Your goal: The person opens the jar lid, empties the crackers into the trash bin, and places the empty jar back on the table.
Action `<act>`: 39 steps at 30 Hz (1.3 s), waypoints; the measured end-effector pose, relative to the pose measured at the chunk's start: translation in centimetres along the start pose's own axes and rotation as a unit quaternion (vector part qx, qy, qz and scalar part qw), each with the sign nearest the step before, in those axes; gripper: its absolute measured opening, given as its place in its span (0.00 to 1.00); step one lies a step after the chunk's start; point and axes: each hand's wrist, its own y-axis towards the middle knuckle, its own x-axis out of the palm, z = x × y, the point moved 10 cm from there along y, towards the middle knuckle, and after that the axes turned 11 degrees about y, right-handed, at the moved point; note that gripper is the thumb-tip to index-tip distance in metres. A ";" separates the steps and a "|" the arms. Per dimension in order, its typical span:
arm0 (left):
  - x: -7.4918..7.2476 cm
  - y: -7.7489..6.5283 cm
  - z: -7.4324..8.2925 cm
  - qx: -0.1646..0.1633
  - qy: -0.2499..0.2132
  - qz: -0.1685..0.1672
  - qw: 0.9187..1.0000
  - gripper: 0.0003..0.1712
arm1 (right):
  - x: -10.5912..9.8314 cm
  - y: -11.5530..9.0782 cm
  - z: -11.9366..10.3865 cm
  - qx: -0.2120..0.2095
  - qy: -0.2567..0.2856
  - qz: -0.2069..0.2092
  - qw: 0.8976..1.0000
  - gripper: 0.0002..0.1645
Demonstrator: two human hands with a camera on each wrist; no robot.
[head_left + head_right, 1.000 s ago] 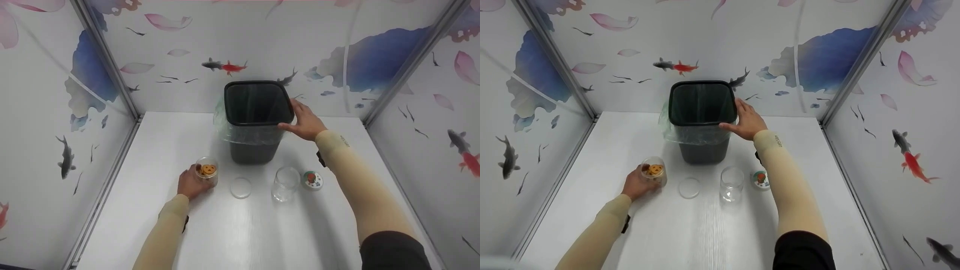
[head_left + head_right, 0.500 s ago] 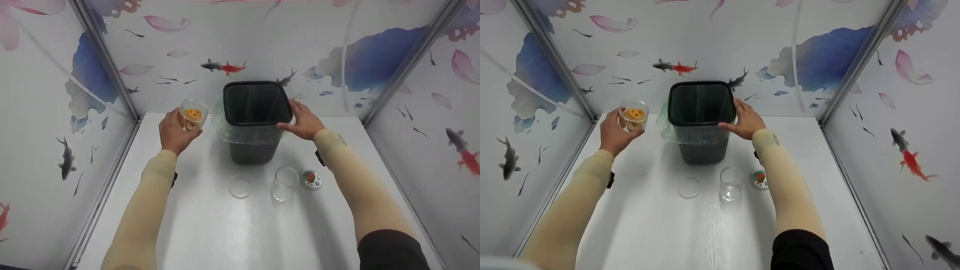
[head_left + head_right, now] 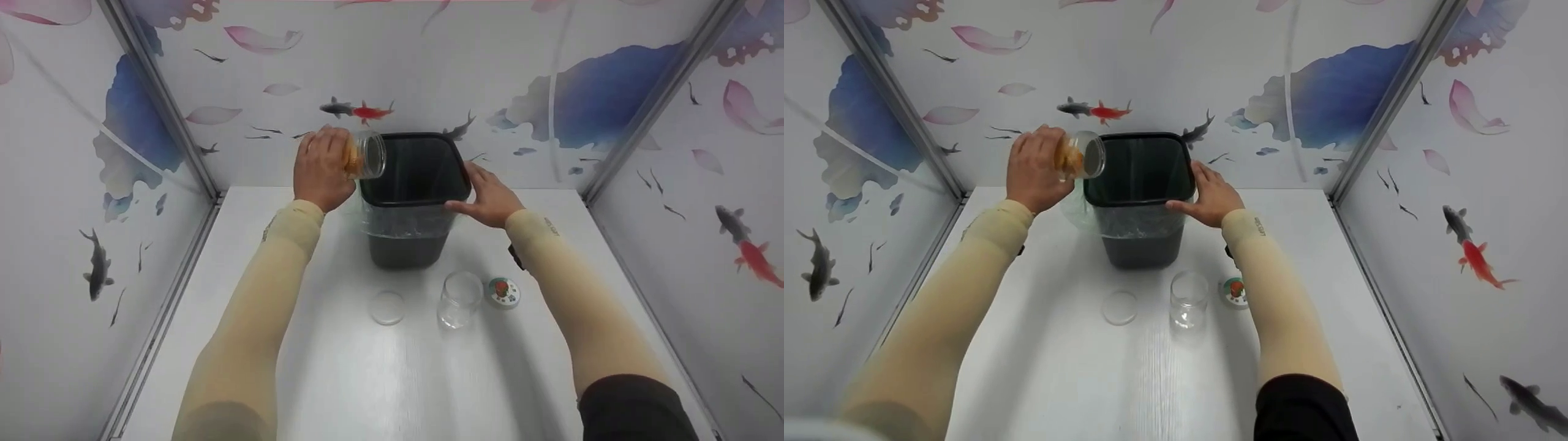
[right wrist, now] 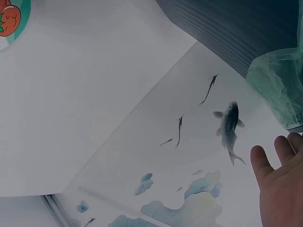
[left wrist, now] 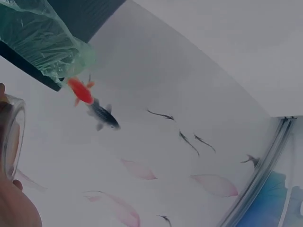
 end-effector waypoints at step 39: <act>2.4 0.3 7.4 0.217 0.281 -0.009 0.935 0.46 | -0.1 -0.1 0.0 0.006 -0.003 -0.005 1.000 0.70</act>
